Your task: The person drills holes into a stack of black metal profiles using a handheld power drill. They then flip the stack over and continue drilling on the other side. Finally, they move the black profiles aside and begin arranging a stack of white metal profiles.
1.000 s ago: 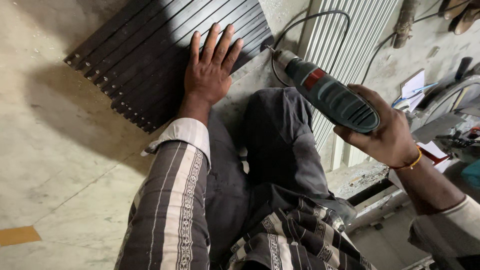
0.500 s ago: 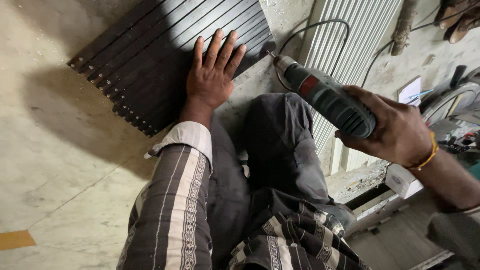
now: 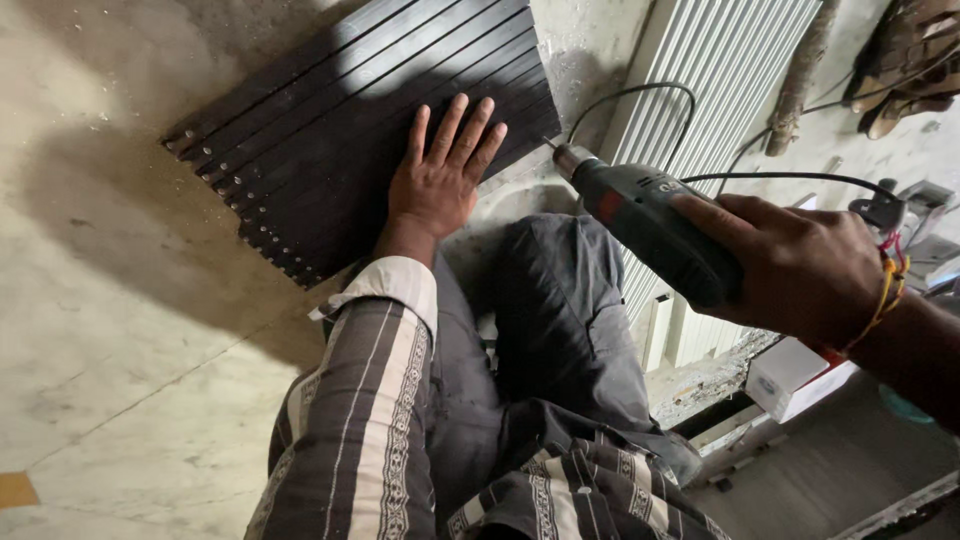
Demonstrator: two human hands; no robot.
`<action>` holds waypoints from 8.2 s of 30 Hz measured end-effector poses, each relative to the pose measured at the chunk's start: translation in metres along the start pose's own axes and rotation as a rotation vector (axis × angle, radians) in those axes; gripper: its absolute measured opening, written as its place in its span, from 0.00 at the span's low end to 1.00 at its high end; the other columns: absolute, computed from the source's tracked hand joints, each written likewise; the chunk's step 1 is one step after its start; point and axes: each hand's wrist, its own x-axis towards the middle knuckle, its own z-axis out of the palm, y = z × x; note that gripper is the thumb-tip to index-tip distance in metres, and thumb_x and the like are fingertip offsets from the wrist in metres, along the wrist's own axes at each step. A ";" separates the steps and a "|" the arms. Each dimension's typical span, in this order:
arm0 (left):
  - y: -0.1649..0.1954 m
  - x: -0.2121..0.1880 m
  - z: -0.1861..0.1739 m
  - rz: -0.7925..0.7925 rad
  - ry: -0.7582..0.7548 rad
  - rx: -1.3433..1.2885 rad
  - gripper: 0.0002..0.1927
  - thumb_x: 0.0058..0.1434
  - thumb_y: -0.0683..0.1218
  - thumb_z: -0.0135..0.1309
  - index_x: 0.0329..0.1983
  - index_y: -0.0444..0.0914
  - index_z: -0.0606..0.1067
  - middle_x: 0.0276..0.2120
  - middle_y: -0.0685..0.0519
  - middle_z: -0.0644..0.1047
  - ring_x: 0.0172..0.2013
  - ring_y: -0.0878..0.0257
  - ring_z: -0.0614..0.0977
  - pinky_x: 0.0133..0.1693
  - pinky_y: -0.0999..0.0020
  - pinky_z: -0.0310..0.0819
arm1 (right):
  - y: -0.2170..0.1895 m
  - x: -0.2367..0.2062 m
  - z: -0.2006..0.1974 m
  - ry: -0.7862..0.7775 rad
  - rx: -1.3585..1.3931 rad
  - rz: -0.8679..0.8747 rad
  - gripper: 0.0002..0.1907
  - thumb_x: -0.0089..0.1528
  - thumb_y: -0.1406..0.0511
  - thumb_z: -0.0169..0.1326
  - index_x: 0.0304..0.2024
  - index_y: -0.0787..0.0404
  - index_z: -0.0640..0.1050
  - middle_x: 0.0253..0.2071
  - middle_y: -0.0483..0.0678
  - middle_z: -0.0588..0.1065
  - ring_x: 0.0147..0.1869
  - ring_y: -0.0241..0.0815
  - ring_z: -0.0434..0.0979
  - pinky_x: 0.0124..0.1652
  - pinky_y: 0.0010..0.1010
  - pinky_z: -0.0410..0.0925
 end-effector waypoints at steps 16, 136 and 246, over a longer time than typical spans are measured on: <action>-0.003 0.000 0.004 -0.005 0.034 0.042 0.43 0.69 0.49 0.52 0.85 0.51 0.47 0.82 0.53 0.41 0.79 0.50 0.43 0.75 0.39 0.33 | -0.005 0.023 -0.013 -0.069 -0.055 -0.026 0.38 0.56 0.50 0.63 0.67 0.51 0.69 0.49 0.56 0.81 0.24 0.48 0.82 0.12 0.35 0.71; -0.007 -0.003 -0.001 -0.057 -0.001 0.056 0.37 0.72 0.54 0.47 0.82 0.53 0.48 0.81 0.55 0.41 0.78 0.52 0.44 0.75 0.43 0.33 | -0.005 0.064 -0.073 -0.197 -0.486 -0.291 0.45 0.57 0.41 0.53 0.74 0.48 0.63 0.40 0.51 0.80 0.25 0.39 0.82 0.19 0.29 0.75; -0.015 0.003 -0.005 -0.046 -0.147 0.003 0.36 0.73 0.55 0.38 0.83 0.52 0.45 0.80 0.55 0.37 0.78 0.53 0.40 0.74 0.46 0.28 | 0.006 0.100 -0.112 -0.311 -0.426 -0.228 0.50 0.53 0.46 0.62 0.75 0.48 0.62 0.42 0.51 0.78 0.32 0.43 0.85 0.30 0.35 0.79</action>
